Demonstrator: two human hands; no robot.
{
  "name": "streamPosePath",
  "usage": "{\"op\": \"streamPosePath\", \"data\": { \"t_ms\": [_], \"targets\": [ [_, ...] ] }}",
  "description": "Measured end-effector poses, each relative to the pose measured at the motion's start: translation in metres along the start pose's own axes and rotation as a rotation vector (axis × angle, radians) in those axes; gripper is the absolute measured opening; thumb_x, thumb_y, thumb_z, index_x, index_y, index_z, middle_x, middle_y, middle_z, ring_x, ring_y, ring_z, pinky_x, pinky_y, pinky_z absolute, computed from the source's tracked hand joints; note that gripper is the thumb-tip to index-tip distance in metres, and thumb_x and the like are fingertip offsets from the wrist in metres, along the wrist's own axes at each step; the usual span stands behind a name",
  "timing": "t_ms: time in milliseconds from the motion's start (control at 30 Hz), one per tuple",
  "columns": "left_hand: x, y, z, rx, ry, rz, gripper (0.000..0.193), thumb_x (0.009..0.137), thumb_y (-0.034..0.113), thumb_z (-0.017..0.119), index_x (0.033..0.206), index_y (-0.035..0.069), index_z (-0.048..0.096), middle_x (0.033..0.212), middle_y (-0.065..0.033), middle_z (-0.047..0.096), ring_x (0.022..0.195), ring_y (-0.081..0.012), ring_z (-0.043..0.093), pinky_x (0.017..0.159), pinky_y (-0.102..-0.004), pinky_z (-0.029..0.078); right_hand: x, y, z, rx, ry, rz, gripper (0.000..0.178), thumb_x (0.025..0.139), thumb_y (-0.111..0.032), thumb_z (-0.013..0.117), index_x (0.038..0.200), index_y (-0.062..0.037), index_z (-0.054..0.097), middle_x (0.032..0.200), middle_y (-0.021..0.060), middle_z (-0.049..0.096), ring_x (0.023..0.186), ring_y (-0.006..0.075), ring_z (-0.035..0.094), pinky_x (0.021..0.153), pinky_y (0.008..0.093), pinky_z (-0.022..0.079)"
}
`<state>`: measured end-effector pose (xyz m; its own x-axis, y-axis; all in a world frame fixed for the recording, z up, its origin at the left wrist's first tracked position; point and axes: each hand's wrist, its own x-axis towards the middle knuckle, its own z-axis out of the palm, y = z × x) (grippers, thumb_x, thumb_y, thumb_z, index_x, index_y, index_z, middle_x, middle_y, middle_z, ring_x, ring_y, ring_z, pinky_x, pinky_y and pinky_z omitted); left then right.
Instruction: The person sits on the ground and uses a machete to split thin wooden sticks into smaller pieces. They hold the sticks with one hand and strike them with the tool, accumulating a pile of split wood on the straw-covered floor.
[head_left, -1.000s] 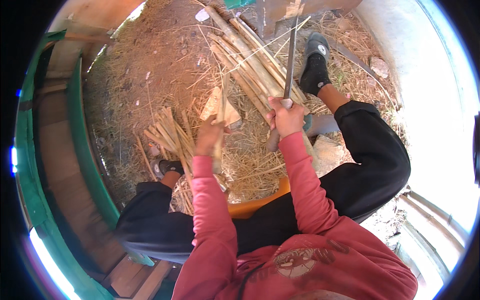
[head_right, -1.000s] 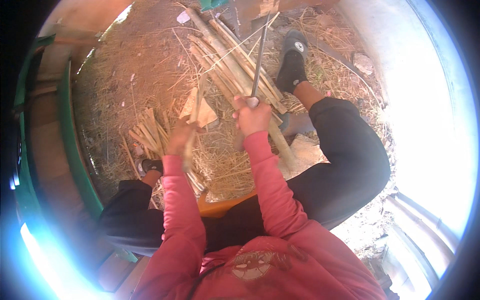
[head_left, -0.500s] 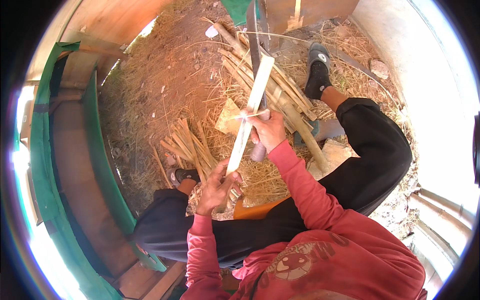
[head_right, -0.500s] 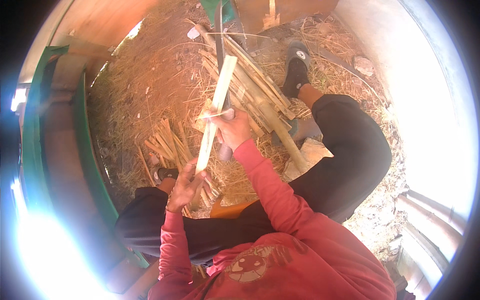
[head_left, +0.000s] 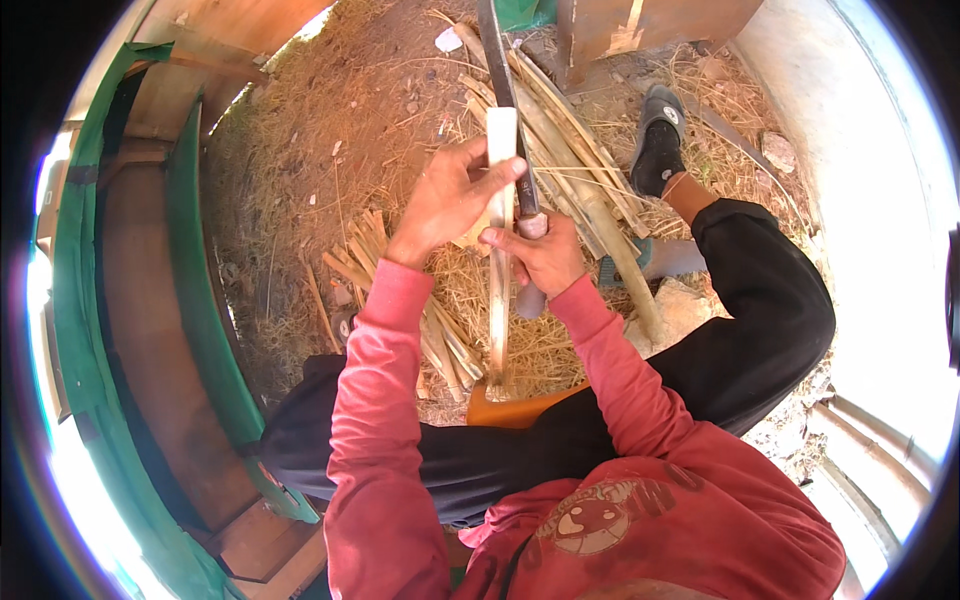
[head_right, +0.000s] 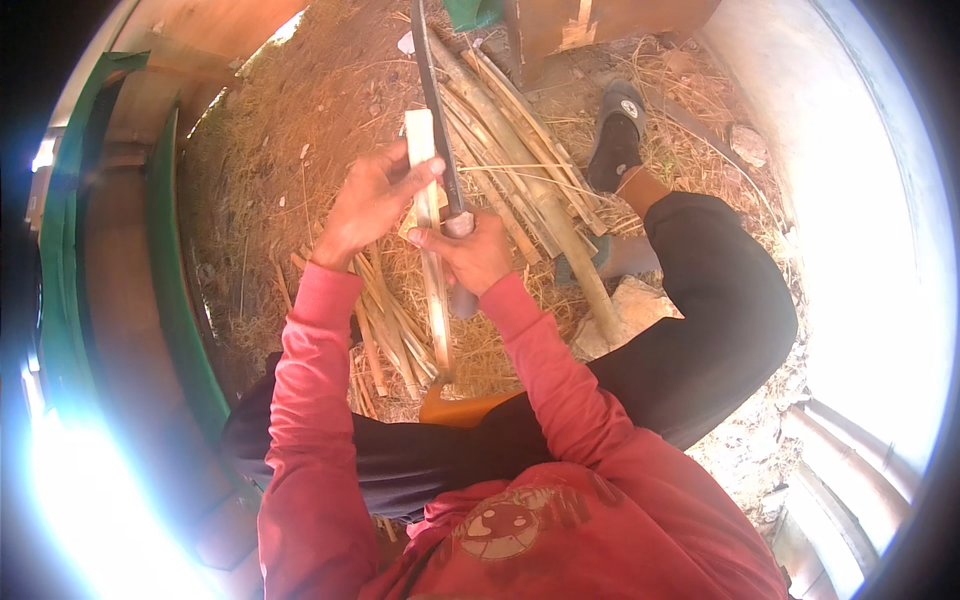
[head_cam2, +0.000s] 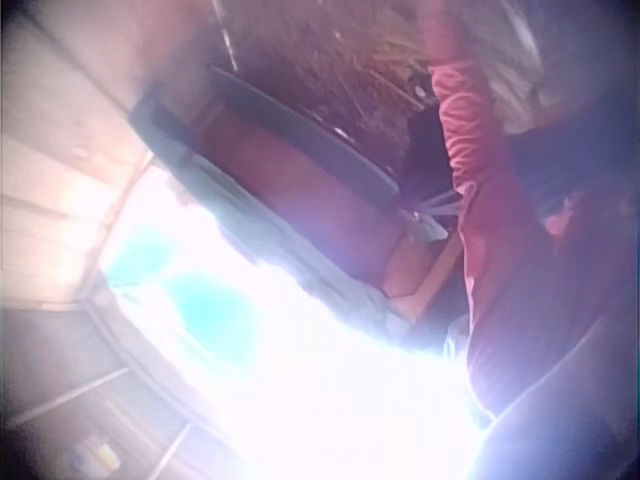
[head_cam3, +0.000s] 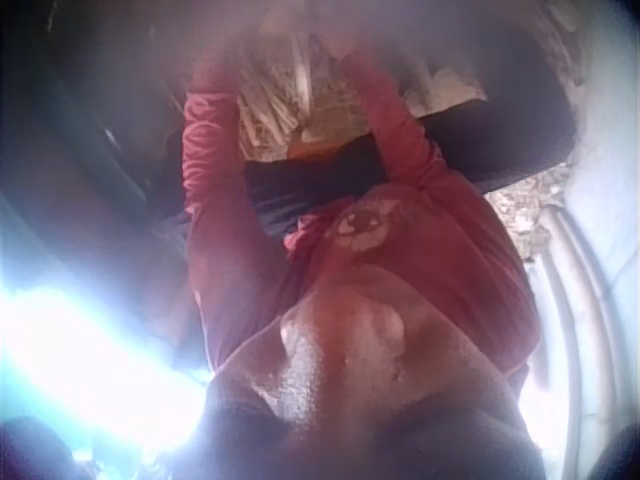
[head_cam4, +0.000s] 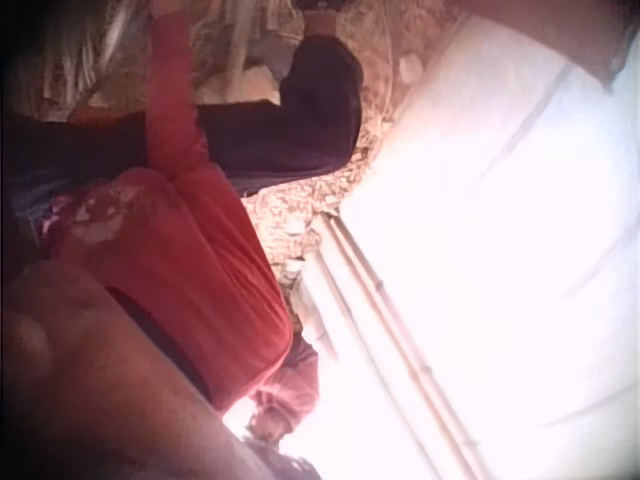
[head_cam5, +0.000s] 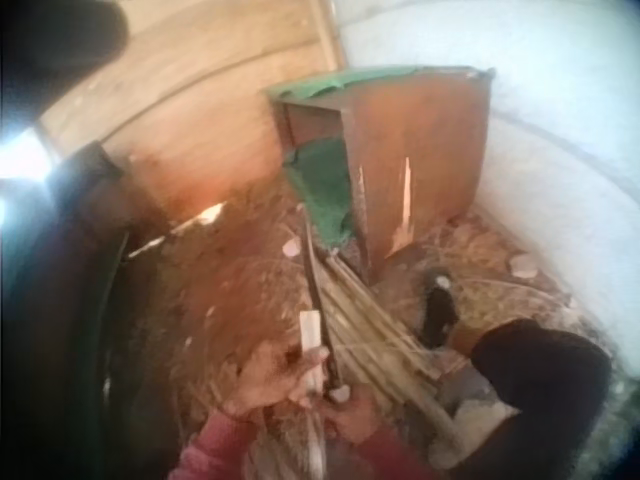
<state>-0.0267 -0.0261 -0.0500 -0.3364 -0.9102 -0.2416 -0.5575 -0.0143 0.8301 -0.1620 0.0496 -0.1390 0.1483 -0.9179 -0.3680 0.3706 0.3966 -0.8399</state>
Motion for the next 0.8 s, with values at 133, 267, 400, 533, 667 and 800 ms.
{"op": "streamPosePath", "data": {
  "t_ms": [133, 267, 400, 533, 667, 800],
  "targets": [
    [-0.004, -0.018, -0.030, -0.370, 0.474, 0.235, 0.029, 0.100, 0.024, 0.047, 0.121, 0.004, 0.046, 0.106, -0.0190, 0.067, 0.073, -0.0256, 0.071, 0.059, -0.0357, 0.060, 0.004, 0.006, -0.006, -0.161, 0.161, -0.031, 0.026, 0.081, -0.016, 0.076, 0.094, 0.0029, 0.063, 0.062, 0.0044, 0.063, 0.042, 0.0083, 0.050, 0.038, 0.0245, 0.038],
    [-0.013, -0.029, -0.058, -0.400, 1.336, 0.417, 0.016, 0.098, 0.022, 0.052, 0.094, 0.008, 0.045, 0.067, -0.0010, 0.050, 0.054, -0.0114, 0.050, 0.055, -0.0356, 0.057, 0.014, 0.033, -0.032, -0.311, 0.202, 0.030, 0.017, 0.080, -0.012, 0.067, 0.090, 0.0018, 0.066, 0.060, 0.0078, 0.065, 0.047, 0.0132, 0.060, 0.046, 0.0289, 0.047],
    [-0.016, -0.067, -0.049, -0.440, 1.440, 0.414, 0.028, 0.099, 0.030, 0.053, 0.079, 0.013, 0.042, 0.065, 0.0029, 0.038, 0.055, -0.0090, 0.032, 0.054, -0.0289, 0.042, 0.015, 0.062, -0.035, -0.379, 0.213, 0.048, 0.019, 0.078, -0.015, 0.065, 0.084, 0.0028, 0.067, 0.063, 0.0131, 0.066, 0.054, 0.0210, 0.064, 0.053, 0.0331, 0.051],
    [-0.008, -0.119, -0.006, -0.326, 1.383, 0.293, 0.036, 0.100, 0.037, 0.051, 0.073, 0.016, 0.038, 0.064, 0.0031, 0.033, 0.058, -0.0086, 0.029, 0.055, -0.0261, 0.029, 0.013, 0.095, -0.038, -0.632, 0.196, 0.034, 0.025, 0.077, -0.020, 0.067, 0.081, 0.0040, 0.066, 0.065, 0.0169, 0.065, 0.060, 0.0258, 0.065, 0.058, 0.0365, 0.052],
    [-0.017, -0.133, 0.002, -0.564, 1.336, 0.207, 0.047, 0.101, 0.046, 0.045, 0.068, 0.014, 0.032, 0.063, 0.0018, 0.033, 0.060, -0.0105, 0.031, 0.056, -0.0266, 0.030, 0.003, 0.111, -0.034, -0.810, 0.082, 0.089, 0.029, 0.078, -0.025, 0.065, 0.082, 0.0039, 0.067, 0.072, 0.0219, 0.065, 0.069, 0.0313, 0.065, 0.068, 0.0408, 0.051],
    [-0.017, -0.120, 0.012, -0.479, 1.402, 0.118, 0.053, 0.101, 0.049, 0.041, 0.065, 0.011, 0.030, 0.061, 0.0007, 0.033, 0.058, -0.0123, 0.033, 0.055, -0.0276, 0.031, 0.000, 0.134, -0.039, -0.840, -0.006, 0.248, 0.037, 0.078, -0.032, 0.064, 0.085, 0.0044, 0.068, 0.081, 0.0281, 0.066, 0.081, 0.0397, 0.066, 0.078, 0.0448, 0.051]
  ]
}}
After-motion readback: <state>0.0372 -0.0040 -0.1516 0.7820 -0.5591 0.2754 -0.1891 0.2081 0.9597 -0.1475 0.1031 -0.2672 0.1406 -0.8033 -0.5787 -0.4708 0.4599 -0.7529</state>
